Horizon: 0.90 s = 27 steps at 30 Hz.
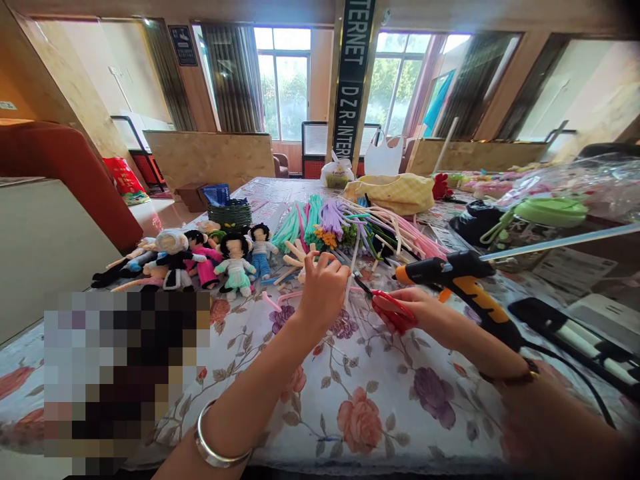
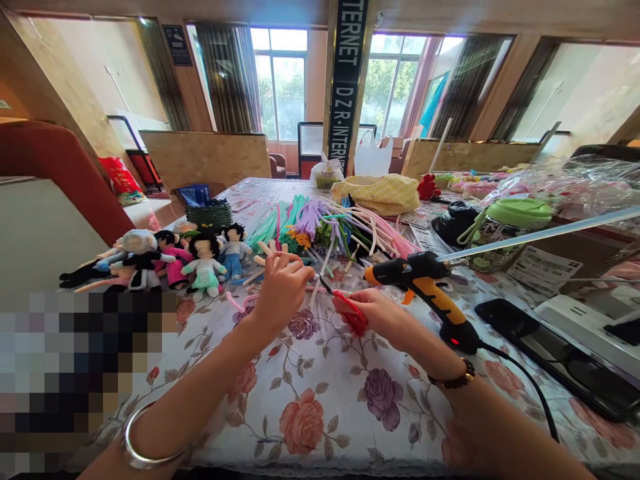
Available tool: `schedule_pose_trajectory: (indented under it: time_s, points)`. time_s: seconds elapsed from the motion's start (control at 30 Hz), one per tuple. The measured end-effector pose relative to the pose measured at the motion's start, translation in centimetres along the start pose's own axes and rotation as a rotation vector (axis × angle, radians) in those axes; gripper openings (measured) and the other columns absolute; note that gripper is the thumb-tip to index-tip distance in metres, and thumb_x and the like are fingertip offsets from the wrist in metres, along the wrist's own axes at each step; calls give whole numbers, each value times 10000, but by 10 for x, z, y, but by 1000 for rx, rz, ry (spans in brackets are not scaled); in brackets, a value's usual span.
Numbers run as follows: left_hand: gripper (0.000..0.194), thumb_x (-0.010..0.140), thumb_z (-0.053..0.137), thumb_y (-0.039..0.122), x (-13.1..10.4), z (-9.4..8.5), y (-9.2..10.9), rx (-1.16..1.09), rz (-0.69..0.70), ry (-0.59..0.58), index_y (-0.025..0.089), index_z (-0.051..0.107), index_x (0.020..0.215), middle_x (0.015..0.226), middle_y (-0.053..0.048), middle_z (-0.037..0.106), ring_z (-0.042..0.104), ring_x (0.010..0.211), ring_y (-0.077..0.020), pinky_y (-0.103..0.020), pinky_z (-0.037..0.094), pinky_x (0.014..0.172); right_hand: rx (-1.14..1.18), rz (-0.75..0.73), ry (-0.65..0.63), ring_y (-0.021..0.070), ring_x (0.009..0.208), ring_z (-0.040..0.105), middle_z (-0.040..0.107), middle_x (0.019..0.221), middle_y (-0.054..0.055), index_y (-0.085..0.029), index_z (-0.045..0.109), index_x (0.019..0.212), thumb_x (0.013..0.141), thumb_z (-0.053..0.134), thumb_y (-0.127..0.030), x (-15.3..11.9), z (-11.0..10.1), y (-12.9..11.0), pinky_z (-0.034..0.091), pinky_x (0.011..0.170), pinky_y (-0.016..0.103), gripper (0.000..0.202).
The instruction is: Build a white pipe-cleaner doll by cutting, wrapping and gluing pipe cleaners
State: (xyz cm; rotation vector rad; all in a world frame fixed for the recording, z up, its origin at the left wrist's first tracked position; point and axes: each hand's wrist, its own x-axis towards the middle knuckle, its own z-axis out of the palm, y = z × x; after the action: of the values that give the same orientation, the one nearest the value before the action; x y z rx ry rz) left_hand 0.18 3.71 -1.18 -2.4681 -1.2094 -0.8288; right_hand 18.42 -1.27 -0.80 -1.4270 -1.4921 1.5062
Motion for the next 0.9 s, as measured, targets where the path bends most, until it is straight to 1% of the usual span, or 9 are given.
schedule_pose_trajectory:
  time_s: [0.1, 0.23, 0.37, 0.47, 0.53, 0.63, 0.73, 0.83, 0.9]
  points:
    - [247, 790, 457, 61, -1, -2, 0, 21, 14, -13, 183, 666, 843, 870, -58, 681, 531, 1024, -239, -489, 298, 1017, -17, 41, -46, 108, 513, 504, 540, 585, 0, -151, 526, 624, 680, 656, -588, 2, -4, -3, 374, 524, 260, 459]
    - [250, 776, 463, 48, -1, -3, 0, 38, 13, -36, 183, 662, 842, 880, -62, 683, 526, 1049, -246, -493, 311, 1008, -38, 72, -177, 113, 536, 526, 569, 593, 7, -150, 543, 639, 724, 638, -554, 4, -10, -12, 387, 553, 258, 424]
    - [228, 797, 463, 76, -2, -4, 0, 50, 32, -43, 172, 661, 859, 886, -64, 683, 528, 1039, -246, -497, 310, 1011, -136, 77, -295, 94, 497, 451, 532, 533, -1, -157, 516, 588, 798, 560, -487, 1, -13, -26, 307, 498, 244, 394]
    - [228, 788, 470, 69, -3, -5, 0, 58, 37, -51, 160, 662, 870, 887, -72, 684, 529, 1043, -247, -503, 302, 1016, -215, 101, -308, 81, 491, 438, 544, 548, 14, -148, 523, 580, 844, 475, -397, 0, -12, -37, 246, 463, 231, 366]
    - [236, 774, 474, 54, -3, -6, -1, 57, 34, -55, 152, 664, 873, 885, -72, 686, 531, 1050, -243, -498, 301, 1018, -240, 128, -340, 80, 492, 458, 570, 567, 30, -135, 545, 578, 823, 475, -337, 3, -13, -41, 257, 456, 222, 325]
    - [247, 755, 478, 38, -3, -6, -1, 63, 32, -62, 157, 666, 861, 875, -68, 688, 531, 1057, -238, -485, 312, 1009, -304, 197, -409, 95, 475, 492, 580, 530, 42, -119, 572, 547, 739, 502, -256, 11, -16, -44, 286, 434, 212, 245]
    - [237, 738, 490, 38, -4, -6, -2, 68, 41, -68, 158, 666, 843, 862, -67, 687, 534, 1048, -244, -482, 323, 996, -358, 213, -402, 82, 441, 478, 576, 500, 29, -119, 589, 531, 702, 471, -209, 18, -18, -44, 297, 413, 193, 226]
    - [231, 732, 495, 36, -4, -4, -2, 75, 51, -59, 156, 666, 830, 861, -71, 688, 539, 1027, -250, -479, 334, 981, -404, 177, -366, 68, 413, 453, 578, 483, 24, -123, 604, 513, 696, 451, -199, 19, -19, -42, 302, 398, 178, 250]
    - [224, 728, 499, 33, -5, -4, -2, 82, 52, -49, 152, 665, 823, 861, -77, 686, 539, 1021, -255, -477, 344, 965, -446, 140, -316, 72, 382, 435, 573, 454, 27, -127, 609, 486, 686, 453, -199, 17, -18, -40, 305, 375, 184, 264]
